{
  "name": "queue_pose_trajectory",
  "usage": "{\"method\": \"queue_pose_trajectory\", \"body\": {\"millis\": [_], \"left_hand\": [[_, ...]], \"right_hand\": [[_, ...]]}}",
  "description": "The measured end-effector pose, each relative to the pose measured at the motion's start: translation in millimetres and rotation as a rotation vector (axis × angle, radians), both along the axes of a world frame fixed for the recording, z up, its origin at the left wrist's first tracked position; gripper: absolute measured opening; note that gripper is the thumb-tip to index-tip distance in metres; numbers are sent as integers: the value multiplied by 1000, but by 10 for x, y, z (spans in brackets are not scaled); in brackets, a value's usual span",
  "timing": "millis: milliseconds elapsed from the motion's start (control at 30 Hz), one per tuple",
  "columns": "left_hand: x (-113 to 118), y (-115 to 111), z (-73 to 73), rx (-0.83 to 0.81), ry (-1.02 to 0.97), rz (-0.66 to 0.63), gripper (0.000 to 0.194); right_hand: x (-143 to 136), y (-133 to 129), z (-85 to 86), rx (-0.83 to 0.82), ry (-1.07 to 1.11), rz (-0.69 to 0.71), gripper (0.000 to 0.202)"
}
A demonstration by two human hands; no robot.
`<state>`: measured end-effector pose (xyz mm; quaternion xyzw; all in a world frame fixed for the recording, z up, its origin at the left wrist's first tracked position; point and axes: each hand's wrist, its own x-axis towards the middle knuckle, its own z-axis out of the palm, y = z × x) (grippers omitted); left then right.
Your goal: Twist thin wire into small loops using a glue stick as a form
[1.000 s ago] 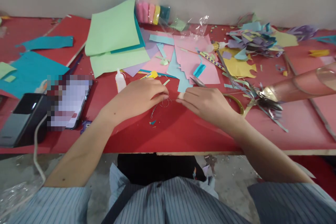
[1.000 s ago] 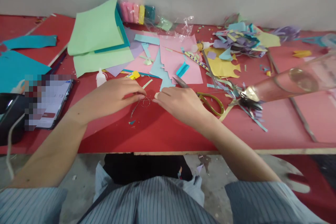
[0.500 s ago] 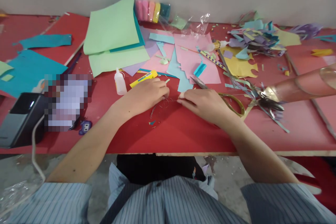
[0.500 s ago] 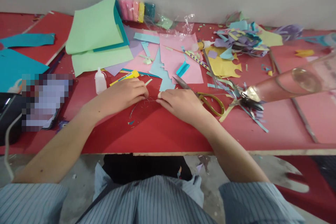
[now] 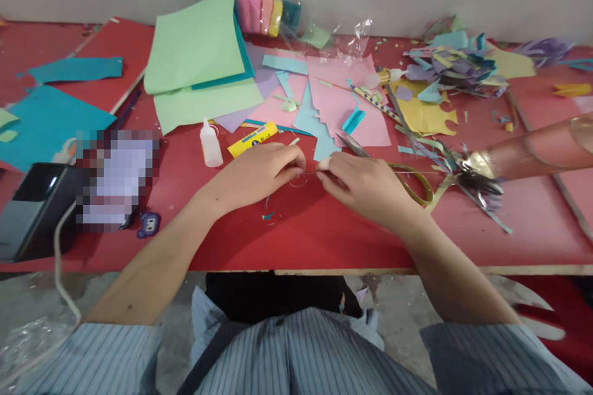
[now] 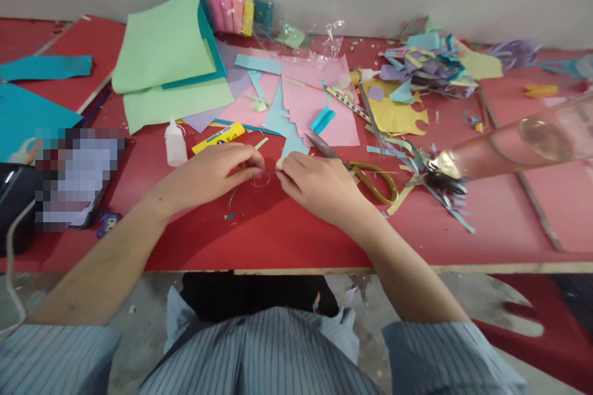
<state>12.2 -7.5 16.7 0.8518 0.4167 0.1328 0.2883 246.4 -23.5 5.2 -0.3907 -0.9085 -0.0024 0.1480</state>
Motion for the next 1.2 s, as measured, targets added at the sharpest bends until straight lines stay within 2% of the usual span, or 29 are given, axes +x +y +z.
{"method": "queue_pose_trajectory", "body": {"millis": [100, 167, 467, 700, 867, 1200], "left_hand": [[33, -36, -11, -1, -109, 39, 13], [56, -54, -12, -4, -144, 43, 12], [95, -86, 47, -55, -142, 37, 13], [41, -49, 61, -53, -133, -69, 15], [-2, -27, 78, -6, -106, -137, 14], [-2, -62, 50, 132, -111, -122, 13]], "right_hand": [[-28, -46, 27, 88, 6, -27, 24], [-30, -62, 33, 91, 2, -35, 26], [12, -69, 87, -212, 147, -21, 17], [18, -68, 105, -224, 124, 16, 18], [41, -61, 84, -162, 104, 45, 21], [36, -57, 74, -272, 173, 14, 17]]}}
